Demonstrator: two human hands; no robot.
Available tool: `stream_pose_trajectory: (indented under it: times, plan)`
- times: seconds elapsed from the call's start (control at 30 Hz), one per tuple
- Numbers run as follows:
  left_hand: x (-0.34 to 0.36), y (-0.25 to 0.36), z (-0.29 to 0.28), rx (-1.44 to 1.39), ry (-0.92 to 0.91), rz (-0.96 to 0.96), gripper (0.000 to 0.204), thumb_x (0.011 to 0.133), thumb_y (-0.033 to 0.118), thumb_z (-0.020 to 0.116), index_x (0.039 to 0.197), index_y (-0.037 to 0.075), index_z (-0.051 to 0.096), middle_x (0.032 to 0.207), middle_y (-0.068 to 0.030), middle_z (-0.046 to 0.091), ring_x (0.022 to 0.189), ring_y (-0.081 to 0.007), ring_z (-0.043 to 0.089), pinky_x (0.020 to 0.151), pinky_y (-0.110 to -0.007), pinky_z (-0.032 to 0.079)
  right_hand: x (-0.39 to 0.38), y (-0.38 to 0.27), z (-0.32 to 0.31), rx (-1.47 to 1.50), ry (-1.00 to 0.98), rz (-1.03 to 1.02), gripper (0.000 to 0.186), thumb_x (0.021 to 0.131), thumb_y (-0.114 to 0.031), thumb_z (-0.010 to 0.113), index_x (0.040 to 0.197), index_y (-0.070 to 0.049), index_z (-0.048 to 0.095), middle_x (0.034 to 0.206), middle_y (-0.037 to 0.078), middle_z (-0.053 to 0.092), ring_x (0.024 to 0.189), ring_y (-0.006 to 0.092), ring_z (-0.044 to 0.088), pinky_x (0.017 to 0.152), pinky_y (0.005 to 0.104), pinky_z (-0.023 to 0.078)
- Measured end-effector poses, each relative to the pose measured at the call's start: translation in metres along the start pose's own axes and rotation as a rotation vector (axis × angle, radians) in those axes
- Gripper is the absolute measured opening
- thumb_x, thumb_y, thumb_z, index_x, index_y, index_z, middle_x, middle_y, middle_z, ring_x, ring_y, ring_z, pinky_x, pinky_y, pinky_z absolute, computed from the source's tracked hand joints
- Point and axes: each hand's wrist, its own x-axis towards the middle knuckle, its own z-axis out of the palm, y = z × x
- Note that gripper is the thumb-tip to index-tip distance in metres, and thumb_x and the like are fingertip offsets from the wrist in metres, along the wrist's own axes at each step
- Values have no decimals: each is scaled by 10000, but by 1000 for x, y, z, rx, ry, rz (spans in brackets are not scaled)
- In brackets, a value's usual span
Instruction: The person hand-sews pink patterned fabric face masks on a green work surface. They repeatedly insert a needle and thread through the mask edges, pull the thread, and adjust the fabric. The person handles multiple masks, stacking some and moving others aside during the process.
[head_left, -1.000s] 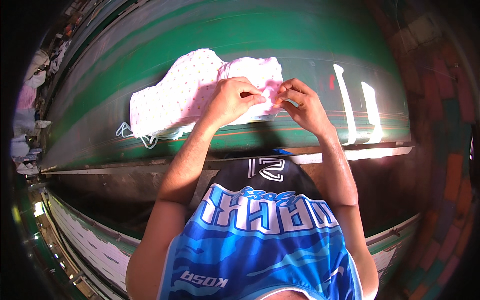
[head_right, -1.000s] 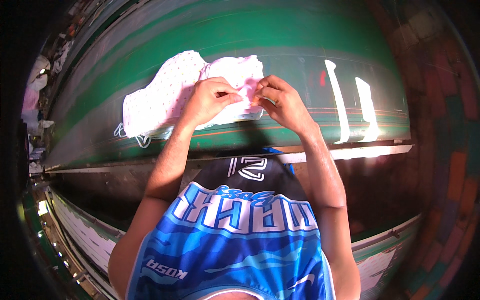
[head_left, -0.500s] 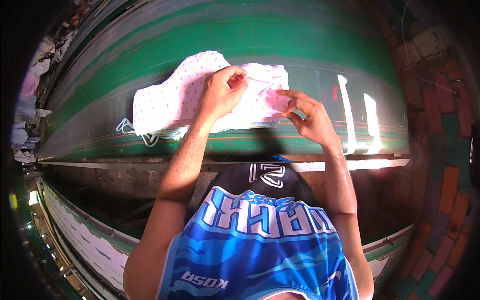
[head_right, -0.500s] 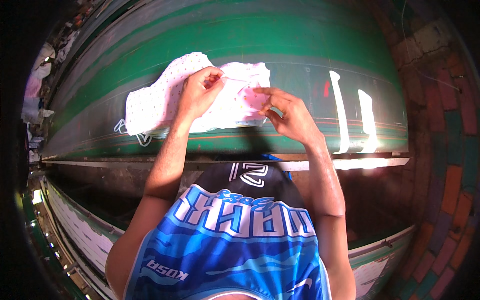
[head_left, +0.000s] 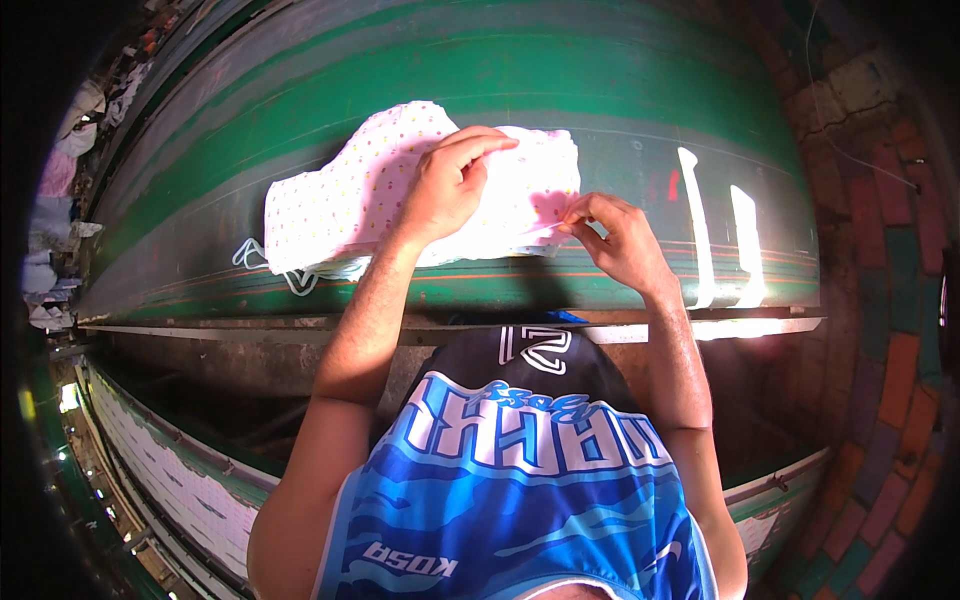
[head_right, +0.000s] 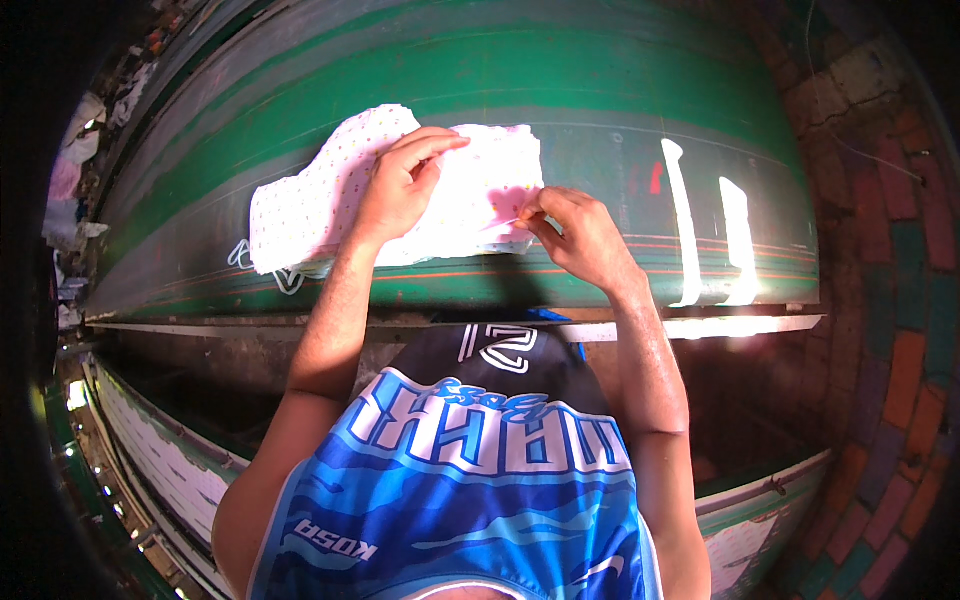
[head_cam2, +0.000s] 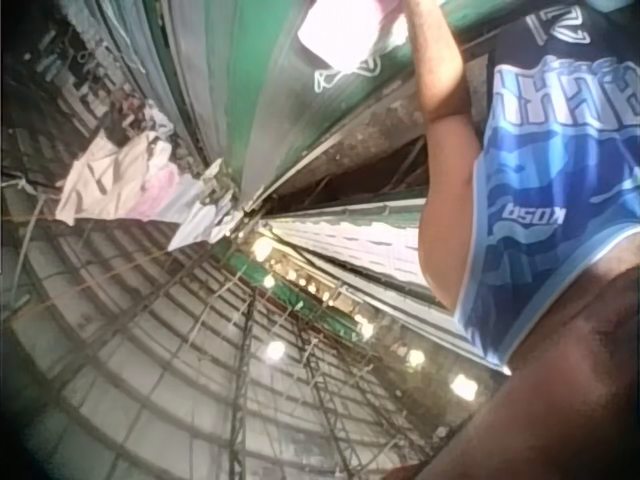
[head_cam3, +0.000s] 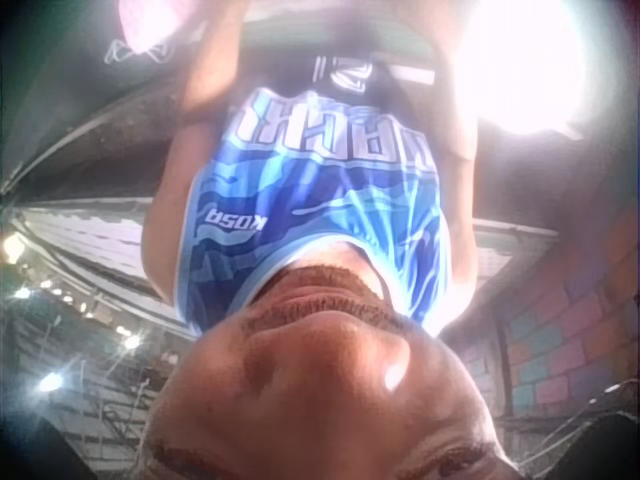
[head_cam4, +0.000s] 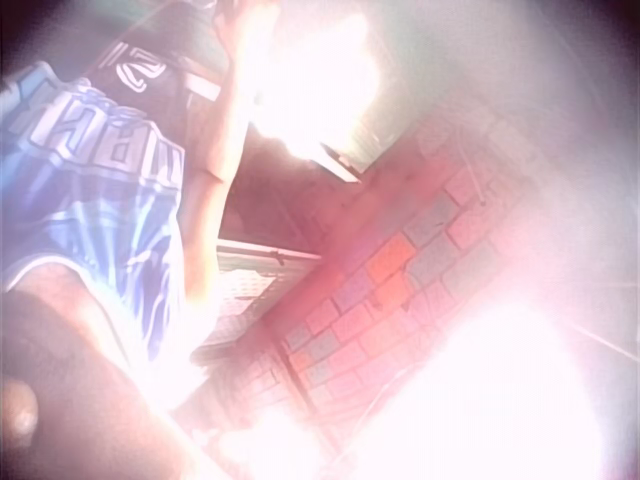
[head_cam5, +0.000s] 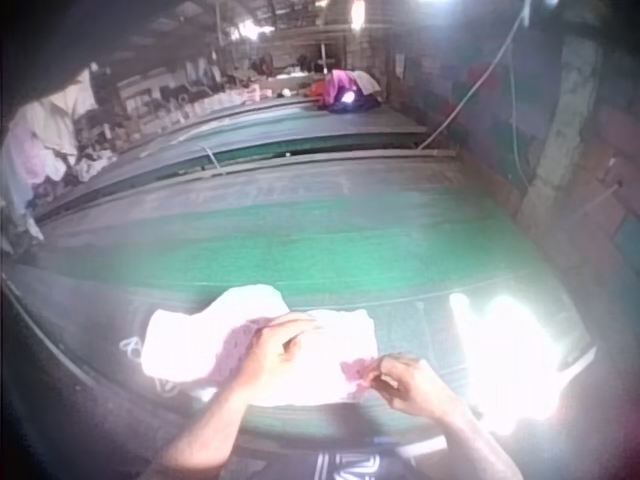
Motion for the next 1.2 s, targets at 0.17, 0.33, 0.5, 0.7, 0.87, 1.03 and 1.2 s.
stream_pose_trajectory:
  times: [0.17, 0.33, 0.5, 0.7, 0.87, 1.03, 1.2]
  plan:
    - [-5, 3, -3, 35, 61, -14, 550, 965, -140, 555, 1465, 38, 698, 1410, -138, 704, 1128, -217, 730, 892, -311, 595, -1, 0, 0, 28, -34, 49, 132, 954, 68, 781, 1035, -21, 726, 1074, 101, 795, 1095, 278, 782, 895, 405, 649]
    - [-10, 8, 0, 73, 149, -59, 574, 971, -112, 606, 1524, 35, 649, 1456, -139, 656, 1048, -198, 715, 877, -302, 599, 6, -11, -3, 43, 36, -110, 185, 906, 89, 773, 1013, -48, 709, 1066, 108, 792, 1050, 341, 782, 850, 427, 627]
    - [-15, -3, 5, 141, 139, -103, 598, 987, -63, 678, 1570, 61, 622, 1491, -109, 623, 913, -148, 700, 863, -305, 599, 7, -11, -10, 23, -138, 48, 139, 968, 103, 739, 1016, -22, 699, 1176, 110, 817, 1121, 276, 798, 866, 378, 659]
    - [-6, 10, -5, 300, 94, -61, 532, 1002, -7, 711, 1528, 47, 648, 1471, -120, 614, 957, -185, 713, 891, -327, 599, 29, -21, -20, -22, -73, -30, 99, 998, 63, 728, 1050, -21, 715, 1066, 96, 832, 1043, 265, 815, 798, 372, 654]
    - [-9, 12, -4, 272, 183, -26, 479, 1004, 86, 778, 1472, 45, 681, 1369, -99, 674, 955, -166, 709, 855, -326, 590, 65, -28, -20, -45, 25, -123, 103, 964, 18, 761, 1050, -37, 748, 1004, 131, 811, 917, 321, 802, 787, 410, 629]
    - [-8, 25, -4, -36, 95, -186, 488, 1004, 179, 809, 1434, 1, 664, 1129, -121, 781, 972, -220, 756, 824, -374, 604, 103, -25, -7, -43, 24, -146, 154, 977, -23, 792, 1125, -24, 748, 1055, 122, 806, 973, 269, 806, 810, 385, 651]
    - [11, 16, -4, 209, 78, -259, 478, 954, 112, 833, 1400, 39, 678, 1103, -78, 724, 881, -148, 710, 772, -333, 573, 108, -27, 7, -46, 165, -113, 221, 992, -122, 799, 1199, -52, 767, 1125, 138, 785, 951, 301, 801, 810, 412, 643]
